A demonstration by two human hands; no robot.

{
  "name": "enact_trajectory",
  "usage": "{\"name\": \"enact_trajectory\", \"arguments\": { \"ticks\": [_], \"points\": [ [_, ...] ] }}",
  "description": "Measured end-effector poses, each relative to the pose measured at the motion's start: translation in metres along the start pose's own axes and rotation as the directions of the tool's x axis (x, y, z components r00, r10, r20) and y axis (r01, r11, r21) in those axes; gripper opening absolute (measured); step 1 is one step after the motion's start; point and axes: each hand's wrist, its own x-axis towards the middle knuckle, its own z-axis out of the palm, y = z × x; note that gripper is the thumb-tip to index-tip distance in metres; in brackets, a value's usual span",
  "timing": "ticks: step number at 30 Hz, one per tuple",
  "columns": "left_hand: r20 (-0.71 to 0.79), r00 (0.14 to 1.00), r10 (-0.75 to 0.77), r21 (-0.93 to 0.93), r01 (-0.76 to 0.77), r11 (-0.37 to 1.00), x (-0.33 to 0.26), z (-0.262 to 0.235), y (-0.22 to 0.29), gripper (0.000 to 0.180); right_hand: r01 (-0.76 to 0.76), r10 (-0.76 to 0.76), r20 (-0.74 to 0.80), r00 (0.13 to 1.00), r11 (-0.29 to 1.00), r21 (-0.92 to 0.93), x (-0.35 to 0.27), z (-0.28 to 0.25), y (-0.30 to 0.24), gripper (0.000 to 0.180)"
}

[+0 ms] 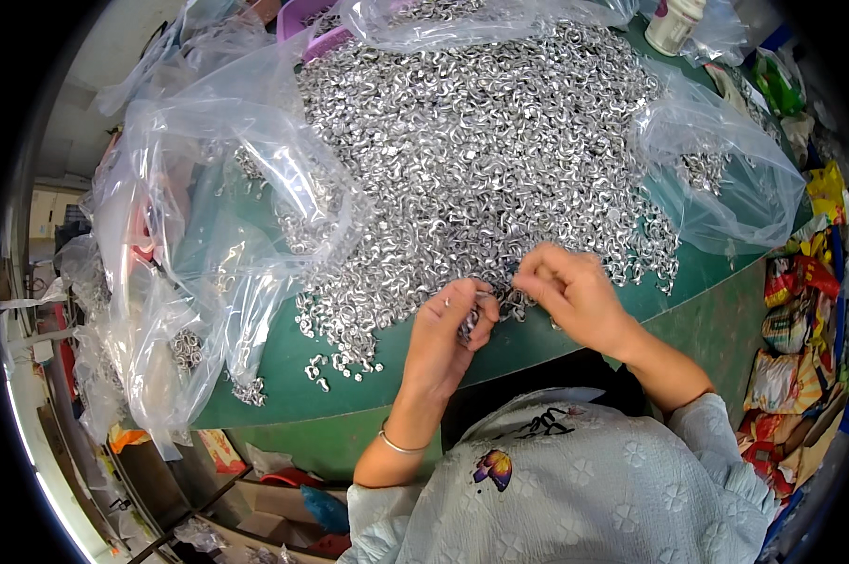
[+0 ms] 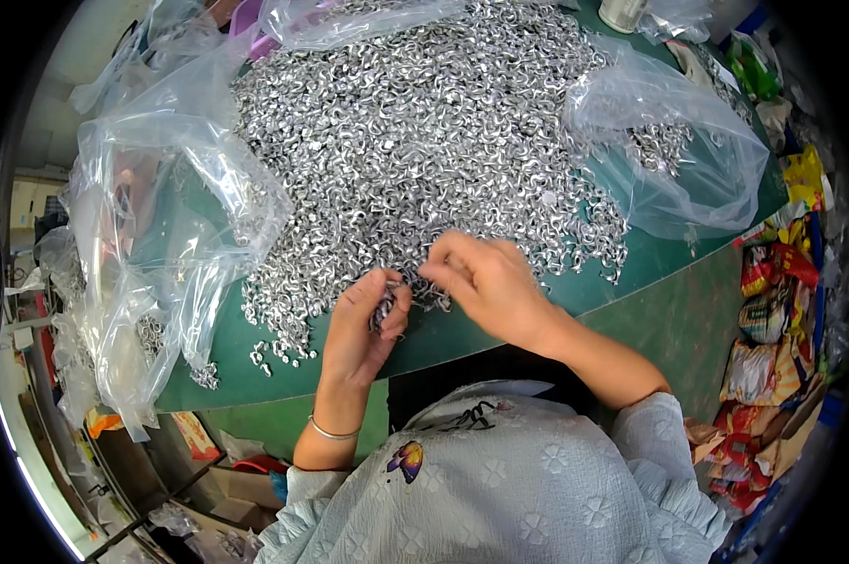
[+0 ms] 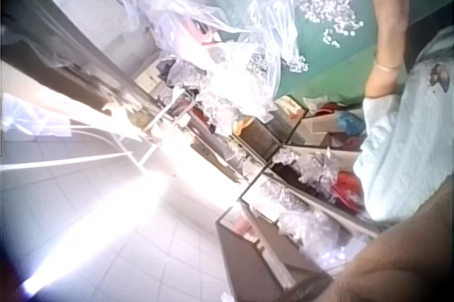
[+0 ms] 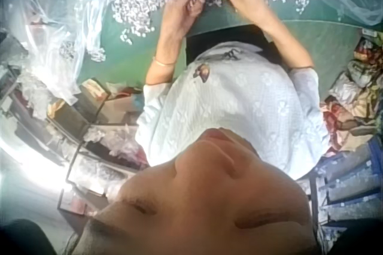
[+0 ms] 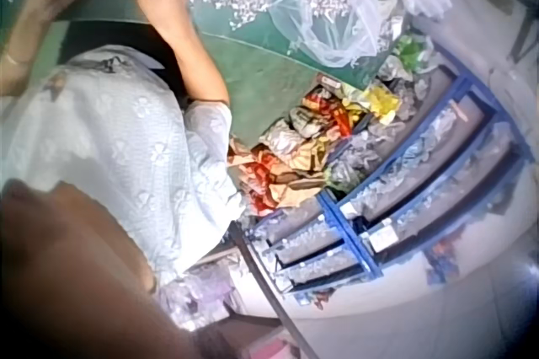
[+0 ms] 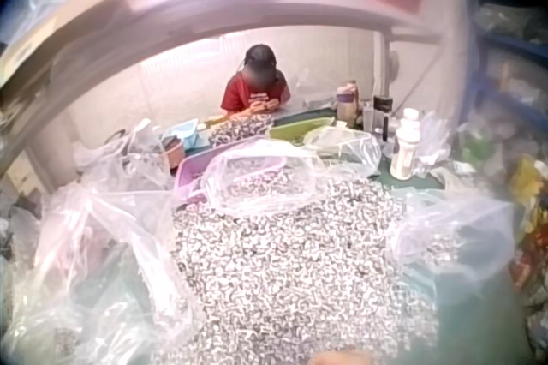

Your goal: The person sorts through a large pile of small silver-colored metal parts on a green workbench by hand, picking up individual pieces and placing them into different plastic bags.

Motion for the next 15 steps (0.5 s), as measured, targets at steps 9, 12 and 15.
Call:
{"name": "enact_trajectory", "arguments": {
  "ticks": [9, 12, 15],
  "points": [
    [-0.144, 0.988, 0.061, 0.053, -0.054, 0.997, -0.001, 0.008, 0.002, 0.019, 0.287, -0.405, -0.025, 0.914, 0.688, -0.667, 0.042, 0.019, 0.014, 0.016],
    [-0.128, 0.988, 0.085, 0.020, -0.083, 0.996, -0.004, 0.005, 0.003, 0.019, 0.269, -0.379, 0.021, 0.925, 0.616, -0.741, 0.041, 0.020, 0.009, 0.014],
    [-0.082, 0.994, 0.072, -0.002, -0.073, 0.997, -0.005, -0.001, 0.003, 0.023, 0.332, -0.400, 0.119, 0.909, 0.521, -0.786, 0.041, 0.018, 0.002, 0.011]
  ]
}}
